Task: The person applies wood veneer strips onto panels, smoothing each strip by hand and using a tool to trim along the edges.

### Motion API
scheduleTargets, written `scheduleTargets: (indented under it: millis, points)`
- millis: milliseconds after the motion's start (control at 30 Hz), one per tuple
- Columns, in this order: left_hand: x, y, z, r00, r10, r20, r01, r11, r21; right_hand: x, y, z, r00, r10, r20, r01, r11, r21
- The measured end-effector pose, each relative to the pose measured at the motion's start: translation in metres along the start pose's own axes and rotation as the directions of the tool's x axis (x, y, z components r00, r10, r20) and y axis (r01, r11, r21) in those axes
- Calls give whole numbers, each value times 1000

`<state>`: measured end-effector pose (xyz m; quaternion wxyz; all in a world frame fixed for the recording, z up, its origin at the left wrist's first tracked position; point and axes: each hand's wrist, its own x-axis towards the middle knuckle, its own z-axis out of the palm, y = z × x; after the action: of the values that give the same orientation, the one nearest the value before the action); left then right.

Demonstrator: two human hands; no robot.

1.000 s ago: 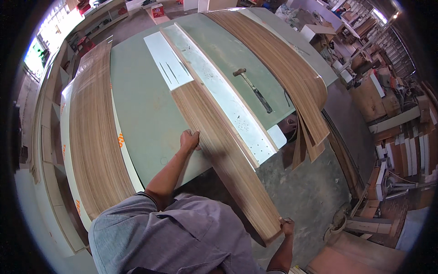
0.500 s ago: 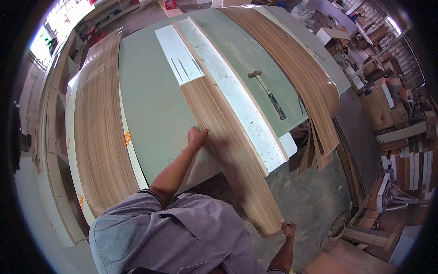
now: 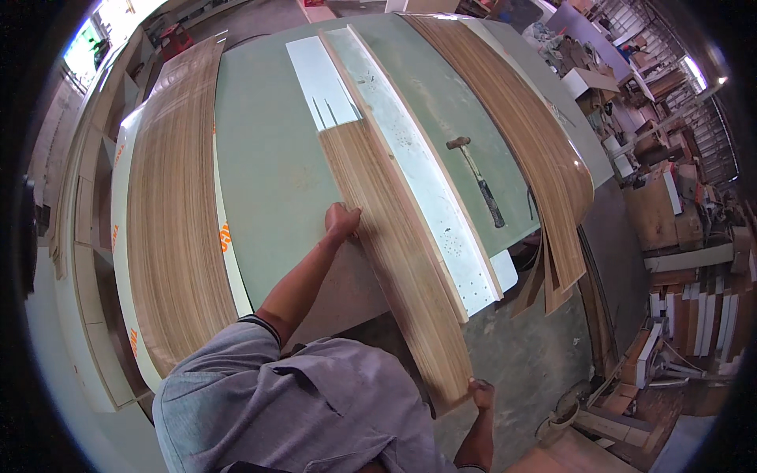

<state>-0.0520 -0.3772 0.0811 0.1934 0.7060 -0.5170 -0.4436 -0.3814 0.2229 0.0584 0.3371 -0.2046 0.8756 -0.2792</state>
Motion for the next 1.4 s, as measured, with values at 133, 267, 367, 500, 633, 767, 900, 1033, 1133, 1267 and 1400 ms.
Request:
scheduleTargets:
  millis: [133,267,367,500,633,767,900,1033,1133,1267,1400]
  points:
    - [31,-4,-17,1000,-3,10,3,1000,27,7,-94,39,894,-439,-94,294,731,-616]
    - [31,12,-34,989,-77,129,88,993,-81,0,-245,99,750,-661,-37,603,705,-373]
    - [44,21,-42,997,-59,48,63,995,-79,-12,-348,156,628,-765,141,753,552,-358]
    - [61,31,-41,1000,-5,14,6,998,-68,3,-392,214,547,-790,277,779,360,-514]
    - [99,15,-44,998,48,-32,-49,998,-30,29,-397,249,475,-817,328,803,249,-542]
    - [113,32,-49,999,1,47,3,996,-88,46,-414,261,478,-815,328,799,248,-549]
    - [159,20,-76,986,159,-53,-155,985,73,59,-446,293,427,-832,353,817,188,-545]
    - [158,49,-83,990,131,59,-139,973,182,87,-464,305,453,-827,333,802,215,-557]
    - [140,11,-86,973,227,-50,-215,960,182,96,-498,330,501,-784,365,793,247,-558]
    - [49,-44,-63,958,239,155,-246,969,23,117,-538,353,545,-747,379,765,259,-590]
    - [-50,-37,-49,790,134,598,88,941,-327,136,-569,375,521,-771,366,759,224,-611]
